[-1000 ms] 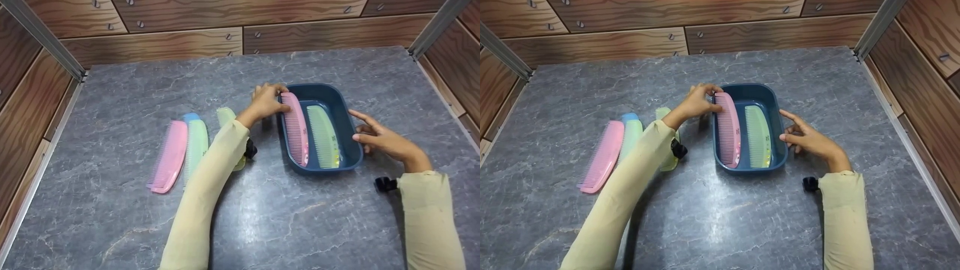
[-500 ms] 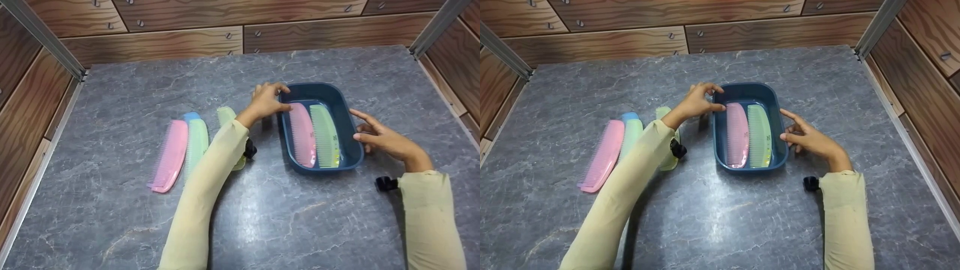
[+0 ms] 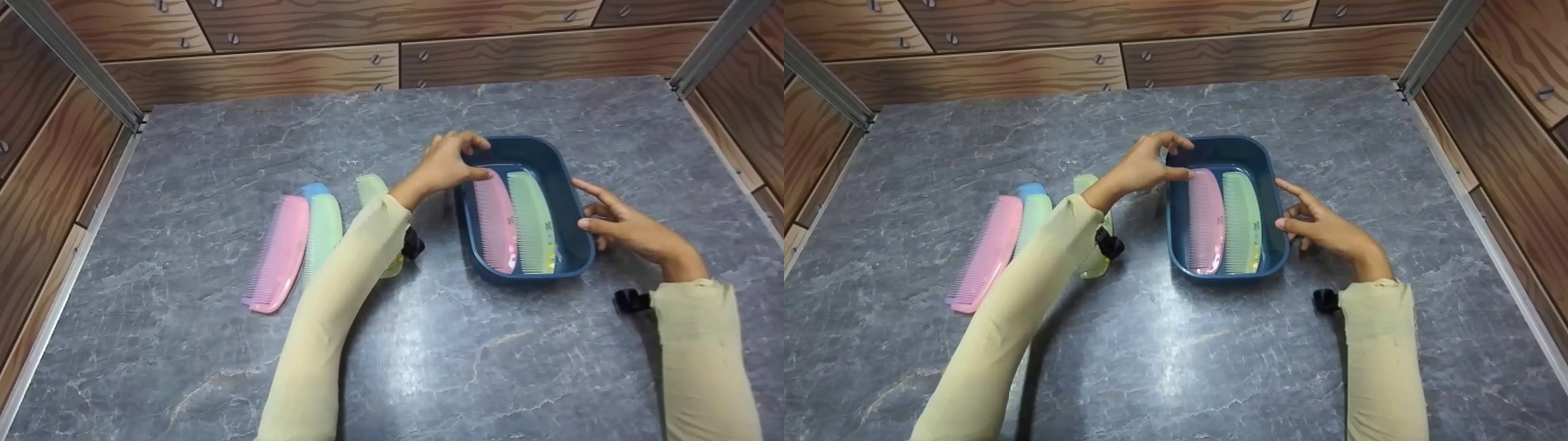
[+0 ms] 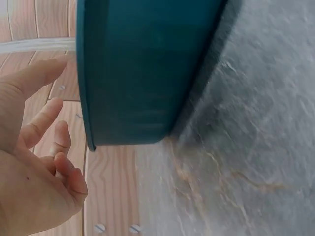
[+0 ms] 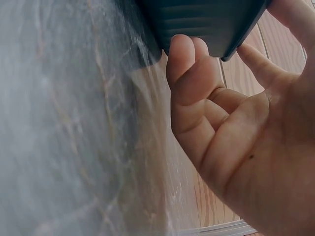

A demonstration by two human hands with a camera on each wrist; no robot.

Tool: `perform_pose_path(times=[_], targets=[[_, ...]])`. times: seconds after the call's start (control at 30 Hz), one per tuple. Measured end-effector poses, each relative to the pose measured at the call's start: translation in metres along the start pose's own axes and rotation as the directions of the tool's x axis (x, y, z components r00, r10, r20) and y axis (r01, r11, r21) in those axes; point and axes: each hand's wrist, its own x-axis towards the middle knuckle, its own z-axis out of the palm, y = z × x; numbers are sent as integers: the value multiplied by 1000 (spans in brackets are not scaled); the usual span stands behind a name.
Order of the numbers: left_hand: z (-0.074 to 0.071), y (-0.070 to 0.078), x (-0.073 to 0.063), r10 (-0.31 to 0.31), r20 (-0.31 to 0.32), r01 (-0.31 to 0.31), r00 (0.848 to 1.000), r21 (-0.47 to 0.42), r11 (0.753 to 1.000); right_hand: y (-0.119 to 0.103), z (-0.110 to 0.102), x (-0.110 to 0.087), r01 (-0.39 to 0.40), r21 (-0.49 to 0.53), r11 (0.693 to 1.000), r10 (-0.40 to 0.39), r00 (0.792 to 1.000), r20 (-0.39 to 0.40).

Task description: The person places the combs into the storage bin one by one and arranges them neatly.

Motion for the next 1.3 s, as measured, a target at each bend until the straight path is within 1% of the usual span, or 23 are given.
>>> perform_pose_path(times=[0.2, 0.4, 0.5, 0.67, 0.77, 0.97, 1.03, 1.1, 1.2, 1.3], targets=[[1, 12, 3, 78, 29, -78, 997, -14, 997, 1, -1, 0, 5, 13, 1000, -5, 1000, 14], [4, 25, 6, 124, 103, -120, 987, -40, 992, 1, -1, 0, -5, 22, 1000, 5, 1000, 7], [8, 29, 7, 142, 141, -132, 980, -80, 988, 1, -2, 0, -6, 29, 1000, 6, 1000, 10], [17, 34, 7, 193, 213, -163, 958, -148, 975, 0, -3, 1, -4, 37, 999, 4, 1000, 15], [21, 35, 7, 216, 256, -177, 942, -166, 970, 0, -2, 1, -6, 38, 999, 5, 1000, 18], [29, 34, 8, 212, 345, -178, 915, -126, 976, 1, -2, 0, -10, 17, 1000, 10, 1000, 10], [31, 33, 8, 197, 367, -174, 909, -94, 980, 1, -1, 0, -6, 18, 1000, 6, 1000, 12], [33, 32, 8, 176, 381, -165, 907, -62, 984, 0, -1, 0, 2, 24, 1000, -2, 1000, 16], [34, 31, 9, 139, 389, -148, 911, -5, 989, 0, -1, -1, 9, 33, 999, -10, 1000, 22], [36, 32, 9, 120, 396, -147, 910, 37, 988, 1, -1, -1, 15, 36, 999, -15, 1000, 20]])
